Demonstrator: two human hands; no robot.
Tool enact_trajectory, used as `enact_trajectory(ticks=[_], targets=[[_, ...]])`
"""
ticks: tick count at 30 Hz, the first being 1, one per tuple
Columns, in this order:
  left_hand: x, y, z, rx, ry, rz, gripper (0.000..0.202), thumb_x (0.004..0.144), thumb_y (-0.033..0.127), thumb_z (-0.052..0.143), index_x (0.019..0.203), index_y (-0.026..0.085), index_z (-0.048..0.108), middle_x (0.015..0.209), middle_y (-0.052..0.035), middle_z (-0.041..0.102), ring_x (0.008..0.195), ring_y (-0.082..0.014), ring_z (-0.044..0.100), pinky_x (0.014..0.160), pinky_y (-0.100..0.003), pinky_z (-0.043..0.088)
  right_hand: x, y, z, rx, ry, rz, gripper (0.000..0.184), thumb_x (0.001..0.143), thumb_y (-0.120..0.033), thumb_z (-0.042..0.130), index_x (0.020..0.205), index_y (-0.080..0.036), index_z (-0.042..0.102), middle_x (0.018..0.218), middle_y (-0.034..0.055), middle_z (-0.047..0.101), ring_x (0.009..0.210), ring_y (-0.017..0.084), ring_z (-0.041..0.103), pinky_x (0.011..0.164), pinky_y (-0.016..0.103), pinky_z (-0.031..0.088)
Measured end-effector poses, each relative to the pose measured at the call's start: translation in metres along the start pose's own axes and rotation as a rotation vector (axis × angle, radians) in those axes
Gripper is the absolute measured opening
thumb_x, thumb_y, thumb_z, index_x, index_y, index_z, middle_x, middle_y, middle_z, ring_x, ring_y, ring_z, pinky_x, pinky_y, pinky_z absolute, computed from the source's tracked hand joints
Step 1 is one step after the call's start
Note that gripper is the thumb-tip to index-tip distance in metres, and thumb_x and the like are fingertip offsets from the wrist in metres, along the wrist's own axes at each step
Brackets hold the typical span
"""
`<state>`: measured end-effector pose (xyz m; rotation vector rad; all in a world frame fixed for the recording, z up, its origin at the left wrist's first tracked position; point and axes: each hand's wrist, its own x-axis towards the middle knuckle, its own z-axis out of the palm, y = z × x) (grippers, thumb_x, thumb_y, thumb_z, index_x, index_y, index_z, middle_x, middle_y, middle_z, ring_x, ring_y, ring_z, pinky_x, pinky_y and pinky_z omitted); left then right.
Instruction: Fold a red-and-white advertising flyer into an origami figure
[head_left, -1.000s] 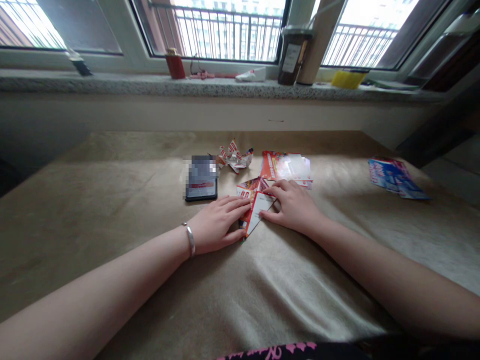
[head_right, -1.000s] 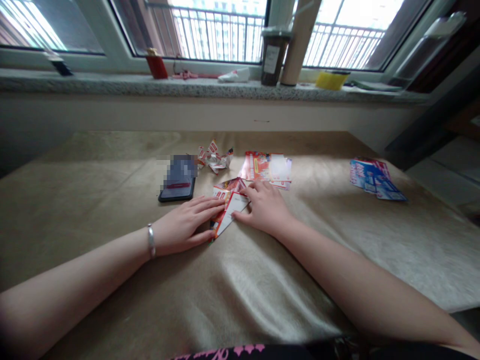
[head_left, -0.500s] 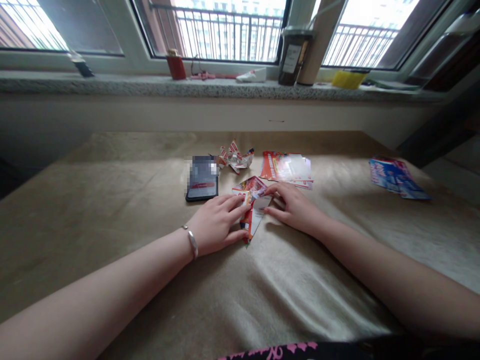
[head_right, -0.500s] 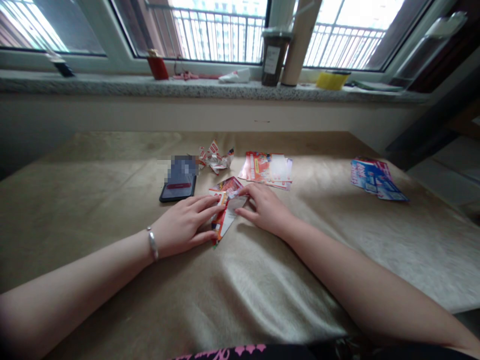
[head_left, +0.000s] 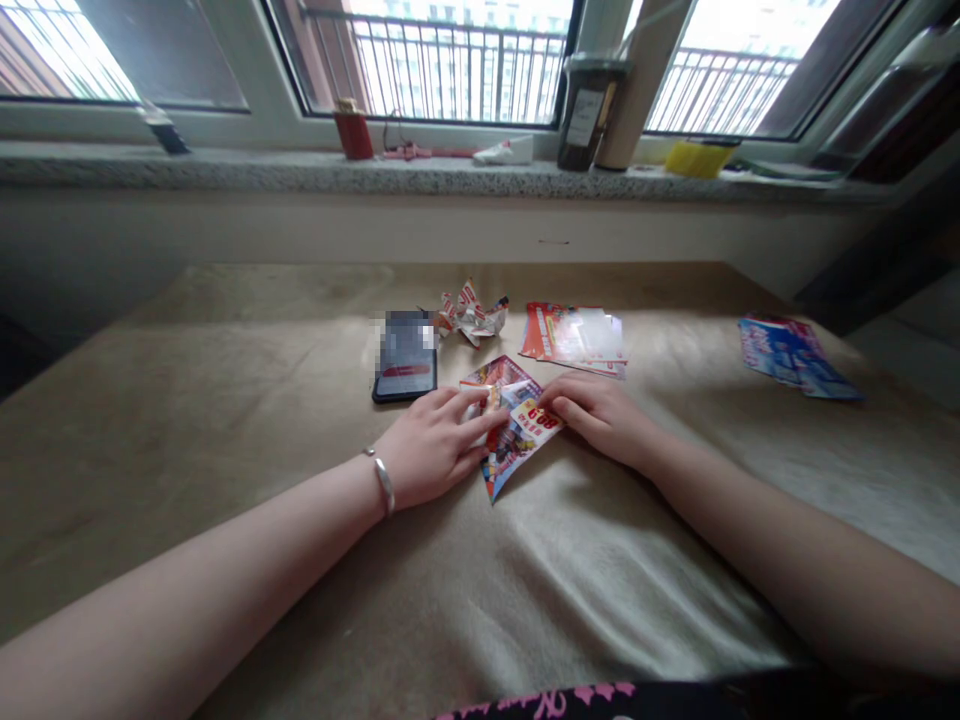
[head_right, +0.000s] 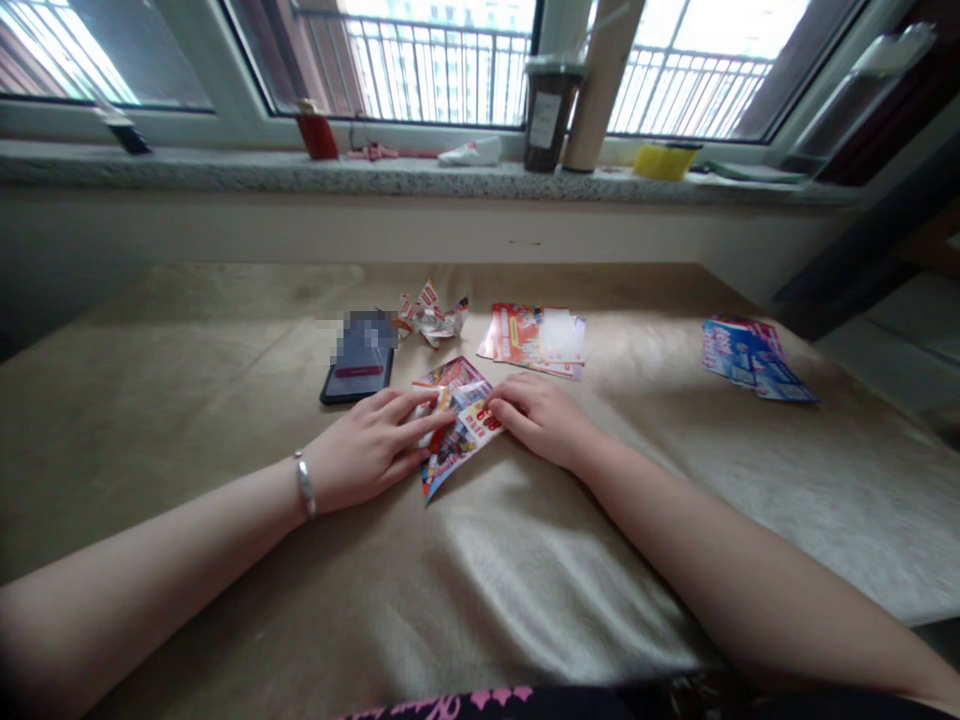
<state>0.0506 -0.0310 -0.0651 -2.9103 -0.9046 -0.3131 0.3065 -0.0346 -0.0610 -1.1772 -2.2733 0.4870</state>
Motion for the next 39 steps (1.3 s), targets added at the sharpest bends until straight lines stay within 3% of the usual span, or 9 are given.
enact_trajectory(ticks=[6,10,16,22,28,32,35,39], targets=[[0.001,-0.002,0.002,0.0,0.025,0.043,0.037,0.093,0.034,0.041,0.129,0.029,0.049,0.138,-0.0078,0.041,0.123,-0.0247,0.041,0.102,-0.043,0.037,0.0,0.003,0.003,-0.074,-0.018,-0.103,0.011,0.083,-0.025,0.055,0.086,-0.021,0.065,0.091,0.0056,0.064,0.086,0.018,0.059,0.078,0.032,0.047],[0.001,-0.002,0.001,-0.027,0.03,0.044,0.036,0.092,0.031,0.044,0.127,0.025,0.05,0.141,-0.0074,0.039,0.128,-0.0248,0.038,0.105,-0.044,0.035,-0.001,0.007,0.004,-0.084,-0.051,-0.218,0.017,0.079,-0.021,0.06,0.095,-0.024,0.066,0.101,0.0059,0.064,0.095,0.019,0.058,0.085,0.034,0.047],[0.0,-0.001,-0.006,0.009,0.086,0.077,0.033,0.089,0.03,0.046,0.119,0.021,0.056,0.148,-0.0102,0.028,0.133,-0.0273,0.031,0.108,-0.046,0.033,-0.001,0.002,-0.003,-0.133,-0.108,-0.232,0.02,0.081,-0.027,0.059,0.1,-0.024,0.065,0.104,0.0062,0.066,0.098,0.019,0.058,0.087,0.037,0.047],[-0.001,-0.001,-0.016,0.066,0.186,0.047,0.024,0.089,0.03,0.047,0.101,0.018,0.065,0.139,-0.0084,0.044,0.13,-0.0266,0.036,0.107,-0.046,0.034,-0.002,0.004,-0.008,-0.191,-0.158,-0.279,0.037,0.076,-0.047,0.066,0.103,-0.022,0.065,0.11,0.0072,0.066,0.104,0.021,0.057,0.088,0.039,0.048],[-0.001,0.0,-0.018,0.095,0.185,0.038,0.025,0.09,0.031,0.046,0.083,0.019,0.067,0.123,-0.0026,0.06,0.119,-0.0242,0.049,0.106,-0.047,0.036,-0.003,0.009,-0.01,-0.235,-0.144,-0.344,0.034,0.08,-0.045,0.063,0.105,-0.024,0.066,0.112,0.0043,0.067,0.108,0.021,0.057,0.092,0.04,0.047],[0.0,-0.002,-0.013,0.053,0.138,0.072,0.026,0.091,0.027,0.045,0.085,0.014,0.066,0.119,-0.0068,0.062,0.117,-0.0235,0.051,0.102,-0.041,0.044,-0.003,0.01,-0.01,-0.278,-0.157,-0.36,0.035,0.081,-0.045,0.061,0.107,-0.023,0.066,0.114,0.0037,0.067,0.109,0.022,0.056,0.092,0.041,0.047],[0.0,-0.006,-0.008,-0.016,0.105,0.128,0.025,0.091,0.024,0.044,0.098,0.012,0.064,0.124,-0.0093,0.059,0.12,-0.0222,0.05,0.103,-0.039,0.044,-0.004,0.01,-0.011,-0.295,-0.159,-0.361,0.03,0.082,-0.044,0.06,0.101,-0.022,0.068,0.113,0.0041,0.067,0.105,0.022,0.059,0.089,0.04,0.049],[0.0,-0.009,-0.005,-0.095,0.023,0.192,0.033,0.092,0.023,0.041,0.121,0.018,0.055,0.132,-0.0071,0.053,0.12,-0.0196,0.05,0.1,-0.037,0.045,-0.004,0.011,-0.012,-0.305,-0.151,-0.372,0.026,0.082,-0.043,0.06,0.092,-0.021,0.07,0.109,0.0054,0.068,0.1,0.022,0.061,0.086,0.04,0.051]])
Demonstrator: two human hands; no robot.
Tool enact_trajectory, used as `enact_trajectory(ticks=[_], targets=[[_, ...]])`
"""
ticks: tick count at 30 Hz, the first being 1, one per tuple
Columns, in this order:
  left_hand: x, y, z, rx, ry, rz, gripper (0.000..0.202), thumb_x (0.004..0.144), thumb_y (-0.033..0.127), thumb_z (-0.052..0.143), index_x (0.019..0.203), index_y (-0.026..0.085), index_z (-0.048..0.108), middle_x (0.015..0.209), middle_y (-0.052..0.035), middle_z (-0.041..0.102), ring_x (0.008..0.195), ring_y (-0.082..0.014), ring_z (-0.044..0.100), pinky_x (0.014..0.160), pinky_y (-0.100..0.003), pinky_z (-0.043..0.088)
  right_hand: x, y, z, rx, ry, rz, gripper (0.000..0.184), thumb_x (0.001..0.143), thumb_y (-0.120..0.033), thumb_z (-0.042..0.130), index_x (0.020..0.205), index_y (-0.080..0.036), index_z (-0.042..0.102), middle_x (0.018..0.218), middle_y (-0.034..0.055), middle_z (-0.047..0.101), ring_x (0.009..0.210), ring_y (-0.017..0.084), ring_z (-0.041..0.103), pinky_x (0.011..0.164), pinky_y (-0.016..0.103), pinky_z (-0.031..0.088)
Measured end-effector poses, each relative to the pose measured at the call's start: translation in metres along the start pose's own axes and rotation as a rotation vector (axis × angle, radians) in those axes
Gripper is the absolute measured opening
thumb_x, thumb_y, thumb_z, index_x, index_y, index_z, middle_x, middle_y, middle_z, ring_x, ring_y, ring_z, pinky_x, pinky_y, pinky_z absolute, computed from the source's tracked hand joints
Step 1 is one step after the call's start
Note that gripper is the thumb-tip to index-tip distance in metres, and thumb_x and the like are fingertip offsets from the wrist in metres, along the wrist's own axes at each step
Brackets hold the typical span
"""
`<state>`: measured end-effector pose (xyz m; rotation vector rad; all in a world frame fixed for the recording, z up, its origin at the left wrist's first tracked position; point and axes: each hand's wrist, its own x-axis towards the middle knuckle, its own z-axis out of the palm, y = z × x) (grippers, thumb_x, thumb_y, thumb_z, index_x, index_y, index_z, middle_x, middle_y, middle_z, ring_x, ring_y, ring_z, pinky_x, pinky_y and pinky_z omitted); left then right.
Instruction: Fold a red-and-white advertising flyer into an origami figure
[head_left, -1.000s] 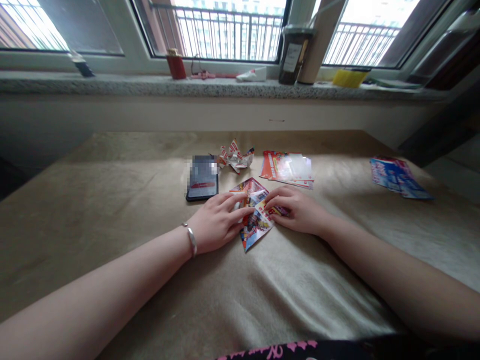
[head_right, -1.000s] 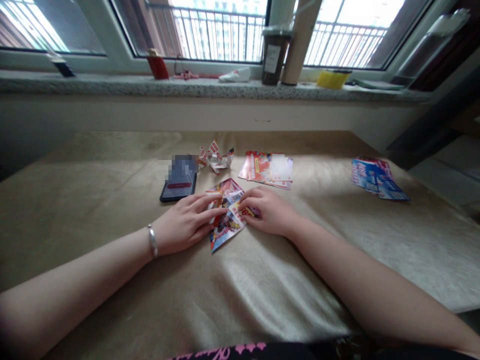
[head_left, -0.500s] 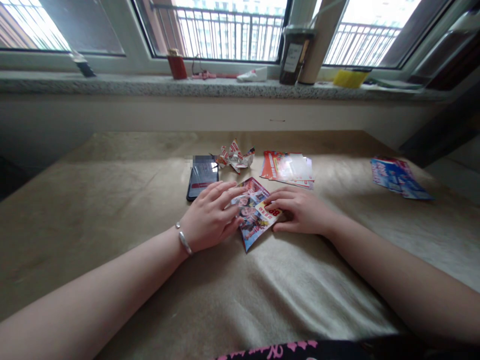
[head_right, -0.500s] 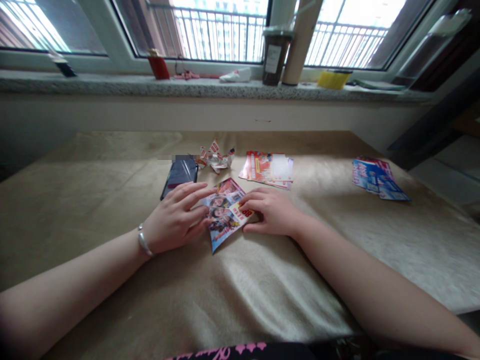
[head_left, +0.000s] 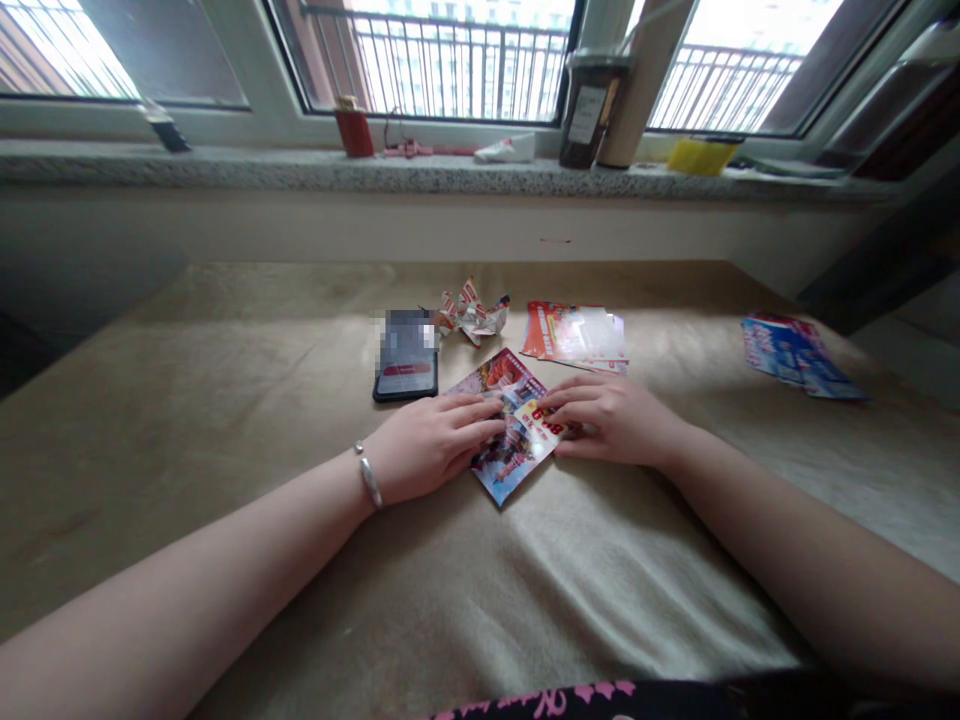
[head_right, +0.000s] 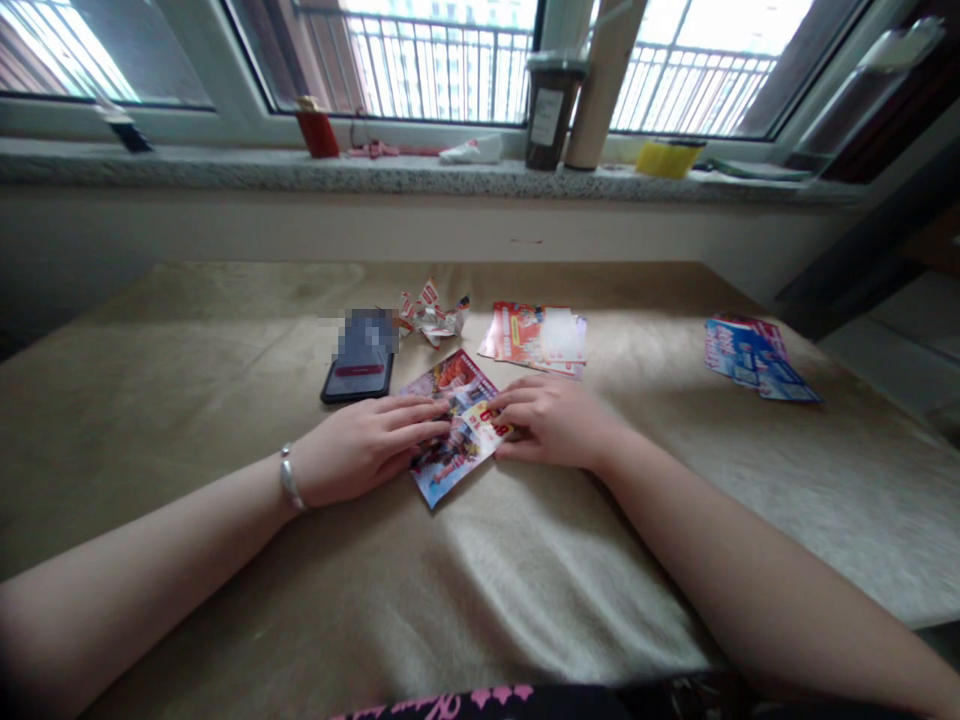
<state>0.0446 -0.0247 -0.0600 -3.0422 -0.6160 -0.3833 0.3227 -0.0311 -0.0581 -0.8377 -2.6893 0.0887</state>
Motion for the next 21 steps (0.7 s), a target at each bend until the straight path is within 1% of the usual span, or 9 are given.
enact_trajectory(ticks=[3,7,10,13,16,21], targets=[[-0.001,0.0,0.0,-0.001,-0.074,-0.014,0.041,0.092,0.032,0.043,0.132,0.025,0.046,0.136,-0.0061,0.049,0.121,-0.0224,0.048,0.101,-0.042,0.042,-0.001,0.001,0.0,0.001,0.006,-0.01,0.024,0.083,-0.042,0.059,0.089,-0.021,0.07,0.108,0.0057,0.069,0.097,0.021,0.062,0.084,0.039,0.051],[-0.003,0.001,0.0,-0.015,-0.101,-0.047,0.046,0.089,0.041,0.049,0.134,0.033,0.043,0.14,-0.0046,0.044,0.122,-0.0263,0.045,0.102,-0.047,0.038,-0.001,0.001,-0.001,-0.02,0.007,-0.014,0.025,0.081,-0.044,0.061,0.088,-0.021,0.07,0.103,0.0064,0.07,0.092,0.022,0.062,0.08,0.038,0.05],[-0.003,0.003,0.0,-0.036,-0.105,-0.06,0.048,0.087,0.044,0.05,0.134,0.033,0.043,0.14,-0.004,0.044,0.123,-0.0273,0.043,0.103,-0.047,0.035,0.0,-0.003,-0.003,-0.039,0.014,-0.016,0.024,0.082,-0.042,0.06,0.082,-0.021,0.069,0.094,0.0064,0.071,0.084,0.02,0.062,0.074,0.034,0.049],[-0.002,0.004,0.0,-0.028,-0.124,-0.084,0.05,0.088,0.047,0.048,0.135,0.032,0.042,0.14,-0.0043,0.043,0.123,-0.0276,0.042,0.103,-0.047,0.034,0.002,-0.008,-0.005,-0.044,-0.003,-0.049,0.021,0.086,-0.036,0.055,0.082,-0.02,0.069,0.087,0.0063,0.07,0.08,0.018,0.061,0.072,0.032,0.048],[-0.002,0.005,0.001,-0.024,-0.121,-0.108,0.05,0.088,0.048,0.047,0.135,0.032,0.042,0.139,-0.0043,0.044,0.123,-0.0276,0.042,0.103,-0.047,0.034,0.004,-0.01,-0.004,-0.041,-0.016,-0.074,0.02,0.088,-0.031,0.051,0.084,-0.02,0.068,0.086,0.0065,0.069,0.081,0.018,0.06,0.072,0.032,0.047],[-0.003,0.005,0.001,-0.019,-0.097,-0.12,0.049,0.088,0.049,0.046,0.134,0.032,0.043,0.138,-0.0043,0.045,0.122,-0.0279,0.042,0.102,-0.046,0.034,0.003,-0.007,0.0,-0.057,-0.015,-0.074,0.02,0.089,-0.029,0.049,0.086,-0.023,0.068,0.085,0.005,0.068,0.079,0.016,0.058,0.07,0.03,0.045]])
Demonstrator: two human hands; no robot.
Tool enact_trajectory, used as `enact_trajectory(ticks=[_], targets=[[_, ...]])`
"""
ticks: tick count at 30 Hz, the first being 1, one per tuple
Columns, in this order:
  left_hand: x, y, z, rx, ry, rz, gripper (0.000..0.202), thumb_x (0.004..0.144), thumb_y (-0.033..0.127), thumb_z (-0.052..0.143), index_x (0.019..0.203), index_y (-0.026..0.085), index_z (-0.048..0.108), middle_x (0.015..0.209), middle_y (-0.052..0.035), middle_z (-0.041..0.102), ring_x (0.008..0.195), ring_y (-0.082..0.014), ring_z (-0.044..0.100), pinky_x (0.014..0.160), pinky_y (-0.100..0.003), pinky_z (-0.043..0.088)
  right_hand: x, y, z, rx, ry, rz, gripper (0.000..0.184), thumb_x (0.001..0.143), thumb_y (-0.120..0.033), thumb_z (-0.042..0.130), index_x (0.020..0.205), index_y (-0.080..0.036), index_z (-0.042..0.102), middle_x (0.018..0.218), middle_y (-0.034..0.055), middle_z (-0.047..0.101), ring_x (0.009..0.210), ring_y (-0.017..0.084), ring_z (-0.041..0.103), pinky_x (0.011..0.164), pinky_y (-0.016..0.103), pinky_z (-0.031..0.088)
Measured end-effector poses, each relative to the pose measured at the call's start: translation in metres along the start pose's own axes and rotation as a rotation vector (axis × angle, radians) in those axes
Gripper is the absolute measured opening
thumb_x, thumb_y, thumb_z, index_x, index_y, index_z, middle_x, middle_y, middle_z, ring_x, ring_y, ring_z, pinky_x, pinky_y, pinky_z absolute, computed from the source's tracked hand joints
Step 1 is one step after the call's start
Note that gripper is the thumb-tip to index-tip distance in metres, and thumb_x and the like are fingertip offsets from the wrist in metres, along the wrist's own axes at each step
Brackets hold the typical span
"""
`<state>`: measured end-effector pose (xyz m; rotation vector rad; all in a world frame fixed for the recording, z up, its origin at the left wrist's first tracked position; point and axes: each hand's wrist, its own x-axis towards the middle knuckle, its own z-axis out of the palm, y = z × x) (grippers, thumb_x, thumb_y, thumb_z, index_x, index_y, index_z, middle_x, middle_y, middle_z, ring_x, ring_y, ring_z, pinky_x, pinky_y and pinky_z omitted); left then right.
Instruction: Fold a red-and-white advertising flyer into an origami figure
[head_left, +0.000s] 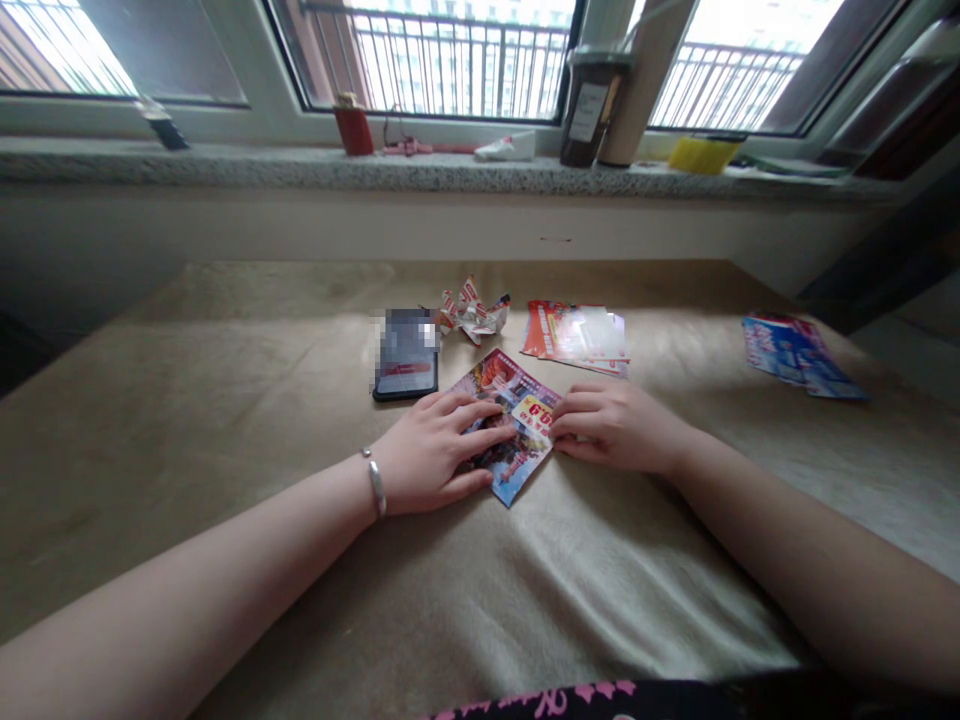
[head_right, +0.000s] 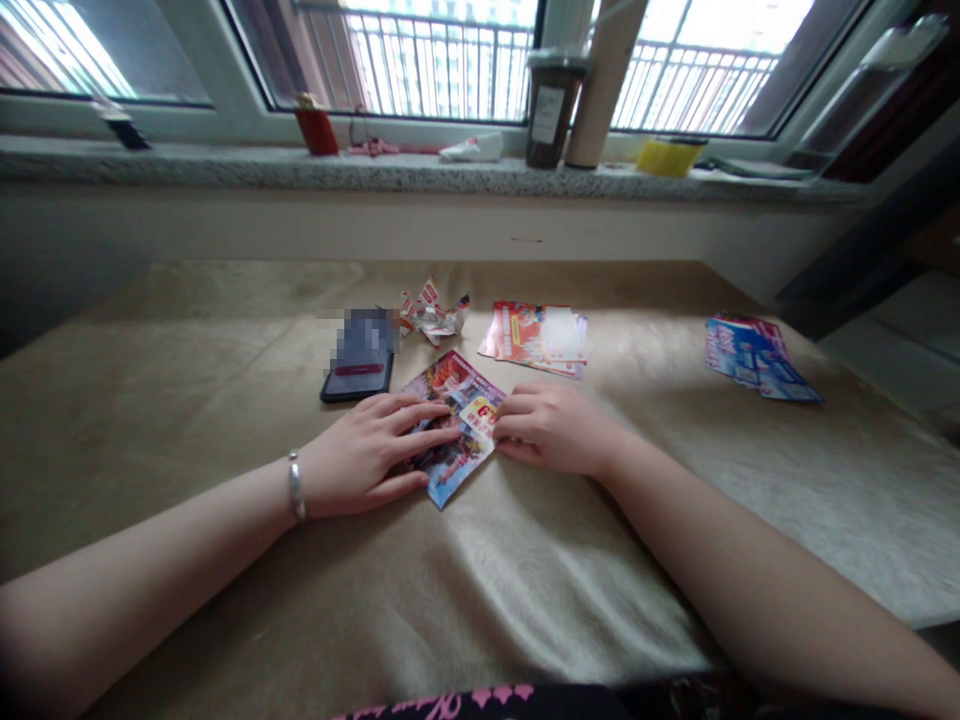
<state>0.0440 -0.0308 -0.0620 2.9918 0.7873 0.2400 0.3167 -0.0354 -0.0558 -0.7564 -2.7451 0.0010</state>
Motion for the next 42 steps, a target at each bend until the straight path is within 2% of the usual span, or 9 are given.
enact_trajectory(ticks=[6,12,15,21,25,28,34,38,42], targets=[[0.0,0.001,0.0,0.021,-0.014,-0.016,0.051,0.087,0.05,0.047,0.134,0.032,0.043,0.139,-0.0044,0.043,0.123,-0.029,0.041,0.102,-0.048,0.033,-0.001,0.001,0.001,-0.058,-0.042,-0.003,0.026,0.092,-0.029,0.044,0.083,-0.022,0.068,0.08,0.0043,0.066,0.071,0.014,0.056,0.066,0.028,0.043],[0.001,0.0,0.0,0.034,-0.026,-0.036,0.05,0.09,0.051,0.042,0.136,0.031,0.041,0.142,-0.0039,0.041,0.126,-0.0276,0.04,0.104,-0.047,0.032,0.0,0.001,0.001,-0.029,-0.004,0.022,0.026,0.091,-0.028,0.045,0.081,-0.021,0.068,0.079,0.005,0.067,0.074,0.016,0.057,0.067,0.028,0.045],[0.002,0.0,-0.001,0.025,-0.039,-0.03,0.056,0.088,0.054,0.044,0.138,0.029,0.037,0.144,-0.0058,0.038,0.13,-0.028,0.036,0.107,-0.046,0.029,0.001,0.0,0.002,-0.055,-0.002,0.046,0.026,0.09,-0.027,0.045,0.079,-0.021,0.067,0.078,0.005,0.066,0.073,0.016,0.057,0.067,0.029,0.046],[0.003,0.001,-0.003,0.012,-0.064,0.001,0.069,0.081,0.057,0.052,0.14,0.026,0.035,0.146,-0.009,0.035,0.133,-0.0328,0.03,0.108,-0.052,0.027,0.0,0.0,0.006,0.003,0.024,0.052,0.02,0.089,-0.023,0.046,0.086,-0.02,0.065,0.091,0.0052,0.068,0.083,0.016,0.059,0.074,0.03,0.049],[0.002,0.001,-0.001,0.027,-0.031,-0.013,0.063,0.083,0.052,0.051,0.138,0.023,0.038,0.145,-0.0108,0.036,0.133,-0.0331,0.032,0.107,-0.052,0.031,0.0,0.001,0.008,0.01,0.05,0.087,0.017,0.088,-0.021,0.047,0.087,-0.02,0.064,0.093,0.005,0.069,0.087,0.016,0.06,0.077,0.031,0.049],[0.002,0.0,0.0,0.022,0.031,-0.006,0.057,0.085,0.047,0.052,0.135,0.02,0.044,0.14,-0.0111,0.043,0.13,-0.0304,0.037,0.107,-0.048,0.035,0.002,-0.002,0.008,0.019,0.078,0.129,0.016,0.086,-0.019,0.048,0.084,-0.019,0.064,0.088,0.0054,0.069,0.083,0.016,0.061,0.076,0.03,0.05],[0.004,0.0,-0.002,-0.002,0.134,0.118,0.039,0.091,0.037,0.048,0.125,0.019,0.052,0.127,-0.0072,0.057,0.117,-0.023,0.052,0.098,-0.04,0.046,0.004,-0.009,0.007,0.043,0.107,0.239,0.013,0.083,-0.018,0.05,0.081,-0.02,0.063,0.083,0.0045,0.069,0.077,0.015,0.063,0.07,0.027,0.05],[0.005,-0.001,-0.002,0.017,0.167,0.184,0.035,0.091,0.032,0.047,0.123,0.02,0.055,0.127,-0.006,0.057,0.115,-0.0233,0.053,0.095,-0.041,0.049,0.006,-0.011,0.009,0.081,0.125,0.163,0.013,0.082,-0.016,0.05,0.082,-0.02,0.062,0.092,0.0052,0.071,0.086,0.016,0.064,0.075,0.028,0.052],[0.005,-0.003,0.0,0.013,0.13,0.204,0.035,0.09,0.029,0.048,0.124,0.021,0.055,0.127,-0.0051,0.057,0.117,-0.0243,0.052,0.098,-0.043,0.047,0.009,-0.012,0.011,0.089,0.114,0.065,0.014,0.082,-0.014,0.048,0.082,-0.02,0.06,0.098,0.006,0.07,0.092,0.017,0.064,0.081,0.031,0.053]])
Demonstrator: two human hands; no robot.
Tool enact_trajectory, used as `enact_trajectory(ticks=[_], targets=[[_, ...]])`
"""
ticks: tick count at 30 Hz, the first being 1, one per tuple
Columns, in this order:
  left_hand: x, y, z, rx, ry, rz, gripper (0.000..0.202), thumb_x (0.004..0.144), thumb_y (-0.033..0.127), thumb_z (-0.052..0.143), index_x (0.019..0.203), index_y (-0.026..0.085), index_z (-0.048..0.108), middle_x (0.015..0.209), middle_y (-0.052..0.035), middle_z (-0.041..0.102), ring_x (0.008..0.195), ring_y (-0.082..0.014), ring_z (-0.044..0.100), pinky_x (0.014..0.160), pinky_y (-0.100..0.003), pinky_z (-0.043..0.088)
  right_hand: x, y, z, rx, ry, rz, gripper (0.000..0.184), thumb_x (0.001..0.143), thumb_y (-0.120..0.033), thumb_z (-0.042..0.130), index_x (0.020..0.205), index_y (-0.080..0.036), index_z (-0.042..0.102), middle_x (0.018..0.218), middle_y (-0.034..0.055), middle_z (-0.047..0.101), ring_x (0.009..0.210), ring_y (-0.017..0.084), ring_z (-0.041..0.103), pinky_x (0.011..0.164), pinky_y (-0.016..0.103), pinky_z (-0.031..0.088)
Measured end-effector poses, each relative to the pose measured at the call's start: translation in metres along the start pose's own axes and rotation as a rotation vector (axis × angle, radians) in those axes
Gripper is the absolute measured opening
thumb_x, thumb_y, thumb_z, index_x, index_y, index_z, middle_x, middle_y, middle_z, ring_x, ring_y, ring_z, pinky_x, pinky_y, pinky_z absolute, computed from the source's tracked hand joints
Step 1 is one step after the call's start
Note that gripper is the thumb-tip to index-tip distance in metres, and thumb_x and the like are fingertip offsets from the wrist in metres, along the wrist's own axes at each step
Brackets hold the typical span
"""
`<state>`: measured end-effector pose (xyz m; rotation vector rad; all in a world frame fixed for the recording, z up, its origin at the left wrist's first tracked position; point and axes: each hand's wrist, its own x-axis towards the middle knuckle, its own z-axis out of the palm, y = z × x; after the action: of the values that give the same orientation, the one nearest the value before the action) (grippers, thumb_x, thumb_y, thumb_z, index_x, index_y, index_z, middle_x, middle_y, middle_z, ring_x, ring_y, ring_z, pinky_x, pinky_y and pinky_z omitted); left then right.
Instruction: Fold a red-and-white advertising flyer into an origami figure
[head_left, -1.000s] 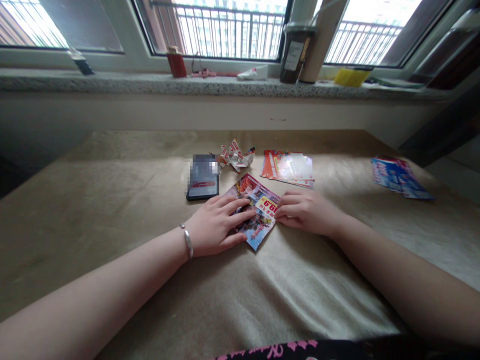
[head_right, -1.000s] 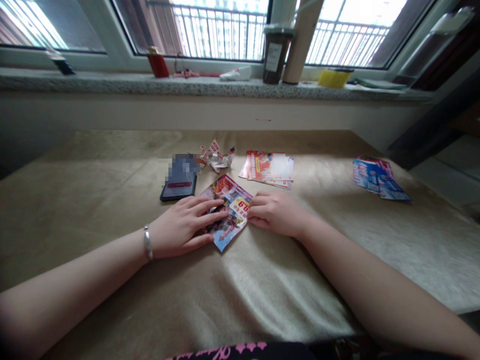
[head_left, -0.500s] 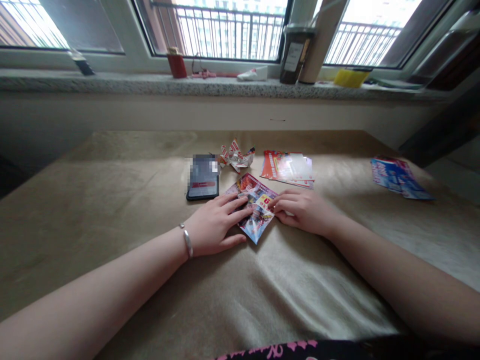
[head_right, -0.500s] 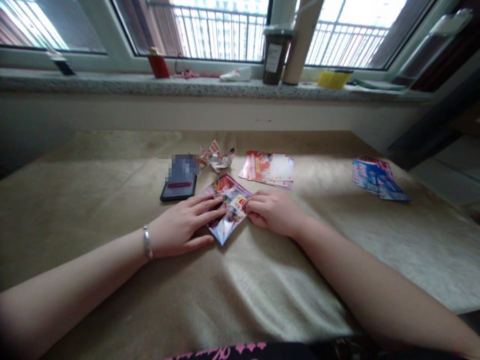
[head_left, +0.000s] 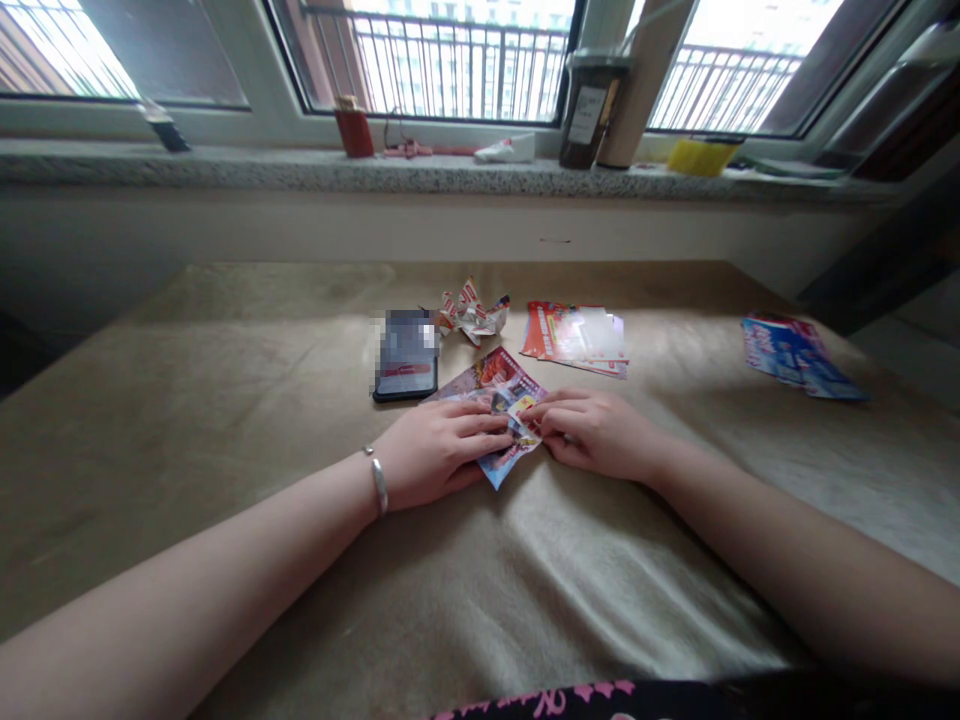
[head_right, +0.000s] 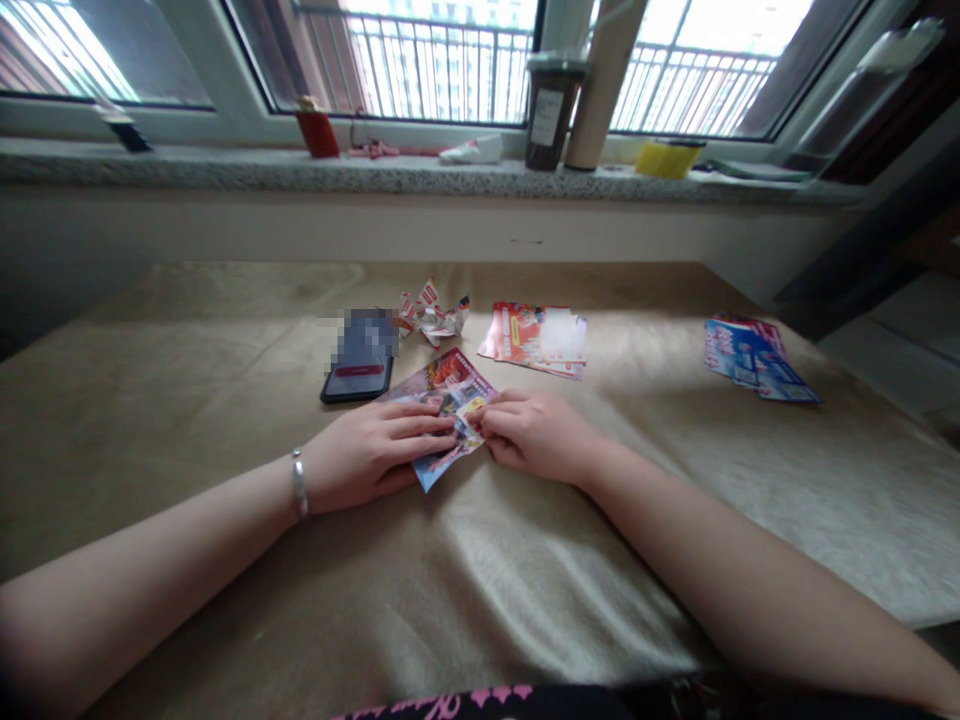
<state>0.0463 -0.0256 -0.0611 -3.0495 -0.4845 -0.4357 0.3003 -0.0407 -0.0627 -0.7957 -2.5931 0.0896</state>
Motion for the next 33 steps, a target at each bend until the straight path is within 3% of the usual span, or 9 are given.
enact_trajectory(ticks=[9,18,22,24,27,30,33], targets=[[0.0,0.003,-0.002,-0.015,0.035,-0.044,0.033,0.09,0.03,0.046,0.118,0.018,0.059,0.123,-0.0065,0.061,0.113,-0.0223,0.056,0.096,-0.039,0.049,-0.001,-0.001,-0.005,-0.07,-0.039,0.016,0.015,0.084,-0.018,0.046,0.087,-0.019,0.061,0.092,0.0068,0.07,0.086,0.017,0.065,0.075,0.03,0.052],[-0.003,-0.005,0.001,0.069,0.09,-0.458,0.016,0.087,0.028,0.049,0.089,0.016,0.06,0.084,-0.0066,0.067,0.08,-0.0188,0.064,0.072,-0.03,0.053,-0.004,0.001,-0.003,0.036,0.006,0.305,0.009,0.075,-0.018,0.05,0.079,-0.02,0.058,0.077,0.0038,0.066,0.065,0.014,0.06,0.059,0.024,0.045],[-0.003,-0.013,0.009,-0.032,0.213,-0.58,0.013,0.085,0.019,0.049,0.098,0.015,0.049,0.08,-0.005,0.063,0.07,-0.016,0.062,0.063,-0.026,0.052,-0.003,0.004,0.004,0.102,0.095,0.562,0.004,0.078,-0.022,0.05,0.079,-0.021,0.054,0.068,-0.0008,0.062,0.055,0.011,0.055,0.053,0.023,0.041],[-0.002,-0.015,0.014,-0.064,0.301,-0.575,0.02,0.084,0.014,0.05,0.104,0.015,0.045,0.084,-0.0047,0.061,0.069,-0.0142,0.06,0.063,-0.026,0.052,-0.002,0.006,0.007,0.182,0.117,0.648,0.014,0.08,-0.023,0.051,0.094,-0.023,0.053,0.071,-0.002,0.064,0.056,0.011,0.055,0.054,0.023,0.042],[-0.001,-0.017,0.018,0.0,0.36,-0.448,0.02,0.086,0.012,0.048,0.105,0.016,0.049,0.108,-0.0094,0.054,0.081,-0.0136,0.059,0.074,-0.028,0.053,-0.001,0.008,0.01,0.175,0.13,0.689,0.042,0.079,-0.027,0.057,0.119,-0.025,0.045,0.081,-0.001,0.066,0.061,0.013,0.057,0.059,0.025,0.045],[0.001,-0.017,0.018,0.134,0.315,-0.356,0.018,0.089,0.012,0.045,0.1,0.019,0.058,0.125,-0.0097,0.045,0.084,-0.0127,0.056,0.077,-0.03,0.054,0.001,0.008,0.009,0.06,0.111,0.637,0.051,0.078,-0.03,0.061,0.127,-0.029,0.044,0.095,0.0016,0.067,0.068,0.015,0.059,0.065,0.028,0.047],[0.001,-0.015,0.012,0.247,0.226,-0.279,0.021,0.088,0.011,0.047,0.098,0.019,0.063,0.126,-0.0102,0.048,0.094,-0.0184,0.055,0.084,-0.037,0.052,0.001,0.008,0.007,-0.033,0.085,0.575,0.047,0.08,-0.031,0.059,0.126,-0.029,0.049,0.109,0.005,0.063,0.08,0.018,0.061,0.071,0.031,0.048]])
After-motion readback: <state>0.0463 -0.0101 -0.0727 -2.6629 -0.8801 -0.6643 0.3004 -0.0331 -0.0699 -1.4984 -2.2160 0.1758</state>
